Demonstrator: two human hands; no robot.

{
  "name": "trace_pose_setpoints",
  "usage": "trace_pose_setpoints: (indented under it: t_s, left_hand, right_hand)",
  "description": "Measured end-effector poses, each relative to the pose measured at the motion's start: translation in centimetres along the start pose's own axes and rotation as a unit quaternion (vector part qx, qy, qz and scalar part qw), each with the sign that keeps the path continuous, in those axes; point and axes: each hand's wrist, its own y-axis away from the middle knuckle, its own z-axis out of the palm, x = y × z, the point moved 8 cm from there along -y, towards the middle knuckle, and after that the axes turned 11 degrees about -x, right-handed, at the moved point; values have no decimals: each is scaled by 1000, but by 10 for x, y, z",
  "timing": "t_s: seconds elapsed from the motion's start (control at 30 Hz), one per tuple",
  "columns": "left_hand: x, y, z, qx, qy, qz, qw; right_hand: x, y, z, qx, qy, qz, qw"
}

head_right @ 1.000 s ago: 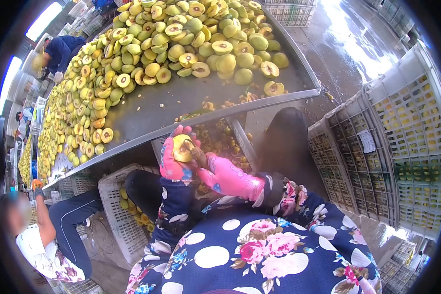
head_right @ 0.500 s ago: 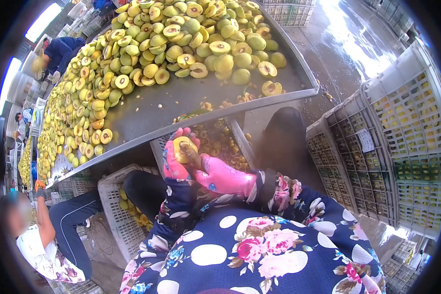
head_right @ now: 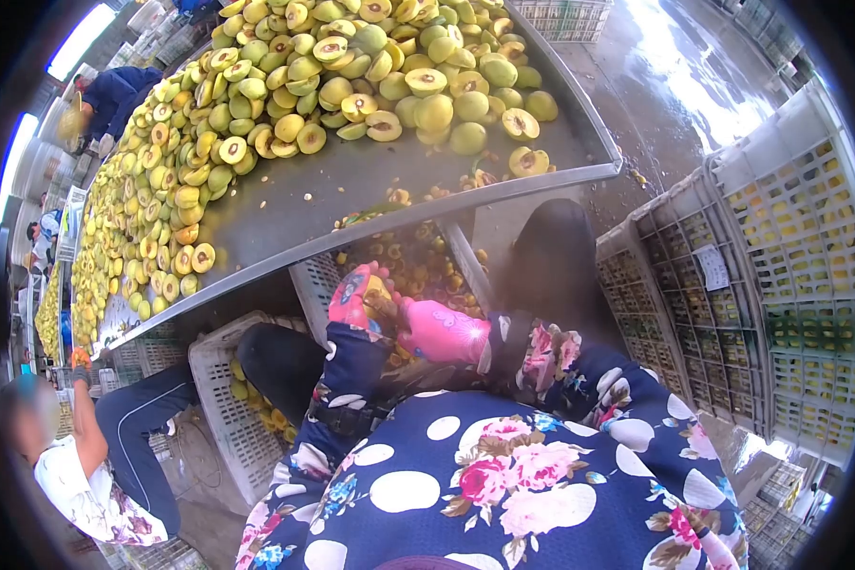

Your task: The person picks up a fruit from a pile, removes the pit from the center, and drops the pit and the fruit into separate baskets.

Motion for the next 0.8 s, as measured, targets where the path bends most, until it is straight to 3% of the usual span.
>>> trace_pose_setpoints:
  t_s: [0.1,0.17,0.27,0.37,0.47,0.5,0.53,0.57,0.6,0.63,0.67,0.7,0.73,0.77,0.8]
  left_hand:
    - [3,0,1,2,-12,15,1000]
    - [6,0,3,-26,-28,47,998]
    - [13,8,16,-68,35,51,996]
    - [15,8,26,-59,170,31,983]
    - [41,18,25,17,80,70,994]
    - [49,5,6,-57,119,113,985]
    - [89,18,6,-21,100,188,977]
    - [101,13,-45,2,194,221,956]
    - [138,35,-68,91,14,306,947]
    - [155,29,-117,-18,167,288,943]
    - [175,39,-156,18,151,258,954]
    - [198,64,-184,172,-37,215,961]
    - [223,66,-198,268,-306,159,900]
    - [241,66,-200,299,-613,50,729]
    - [252,58,-188,280,-658,59,696]
  right_hand:
    - [-17,12,1,-99,-185,69,975]
    - [-24,21,7,-153,-325,114,926]
    - [-39,23,20,-234,-528,31,816]
    - [-55,26,20,-255,-604,-7,755]
    - [-78,29,9,-274,-596,-148,740]
    - [-70,30,9,-252,-508,-85,820]
    - [-70,31,6,-245,-504,-67,826]
    - [-67,32,4,-240,-498,-48,832]
    - [-64,32,3,-235,-491,-28,838]
    - [-40,23,3,-206,-379,47,901]
    - [-16,11,7,-183,-200,12,962]
    - [15,3,17,-152,-14,-21,988]
    - [13,-1,16,-116,172,-53,977]
    - [26,-5,17,-115,145,-5,983]
    - [19,-4,11,-116,118,43,985]
